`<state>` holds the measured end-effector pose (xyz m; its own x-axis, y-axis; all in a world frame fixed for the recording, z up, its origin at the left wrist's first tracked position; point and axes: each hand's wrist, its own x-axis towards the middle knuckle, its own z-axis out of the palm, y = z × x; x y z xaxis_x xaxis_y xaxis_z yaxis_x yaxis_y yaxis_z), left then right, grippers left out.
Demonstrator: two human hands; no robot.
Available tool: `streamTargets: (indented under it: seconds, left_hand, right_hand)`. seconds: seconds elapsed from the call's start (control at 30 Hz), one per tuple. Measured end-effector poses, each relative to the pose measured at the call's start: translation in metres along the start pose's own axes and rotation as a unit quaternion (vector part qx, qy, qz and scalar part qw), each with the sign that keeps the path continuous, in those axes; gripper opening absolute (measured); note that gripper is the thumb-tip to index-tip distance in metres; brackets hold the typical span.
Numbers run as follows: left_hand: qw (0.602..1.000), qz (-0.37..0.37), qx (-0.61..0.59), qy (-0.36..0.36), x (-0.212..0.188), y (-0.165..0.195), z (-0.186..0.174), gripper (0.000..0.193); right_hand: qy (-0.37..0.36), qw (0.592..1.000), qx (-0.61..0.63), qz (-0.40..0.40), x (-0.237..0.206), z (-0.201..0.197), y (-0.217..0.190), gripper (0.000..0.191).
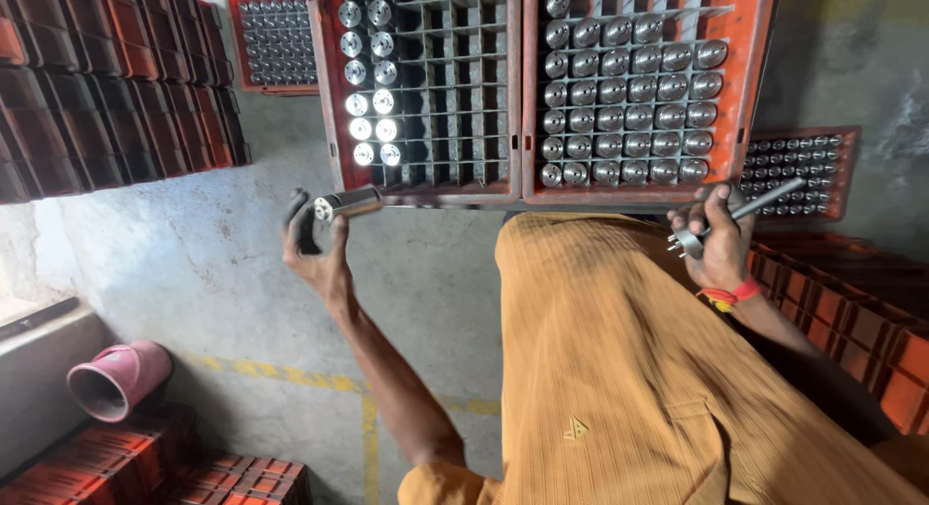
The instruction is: The person sits on the floor and inserts a metal rod into cup-shaped machined metal components one at a time, placing each completed assembly into a compartment of a divided tray. When the tray is filled, the person lifts it and stacks it with other filled trays.
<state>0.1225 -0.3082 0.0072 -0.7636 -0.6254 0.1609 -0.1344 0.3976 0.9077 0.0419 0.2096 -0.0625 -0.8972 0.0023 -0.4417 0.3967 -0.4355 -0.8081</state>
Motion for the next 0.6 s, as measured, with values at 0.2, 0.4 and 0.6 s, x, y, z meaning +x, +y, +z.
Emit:
streamTargets:
  seconds: [0.2,0.4,0.6]
  left_hand:
    - [0.937,-0.251,-0.227,-0.087,-0.048,0.029,0.155,0.026]
    - [0.947,-0.120,-0.015,-0.297,-0.142,0.117,0.255,0.036]
    - [0.888,-0.139,-0.018,-0.438,-0.168,0.167,0.287,0.044]
  right_hand:
    - [-0.065,0.998,-0.014,-0.007,0.008,0.029,-0.012,0.026]
    - [-0.087,0.995,0.023,-0.045,0.014,0.064,-0.053,0.024]
    - [-0.091,0.991,-0.008,-0.102,0.017,0.060,-0.080,0.025]
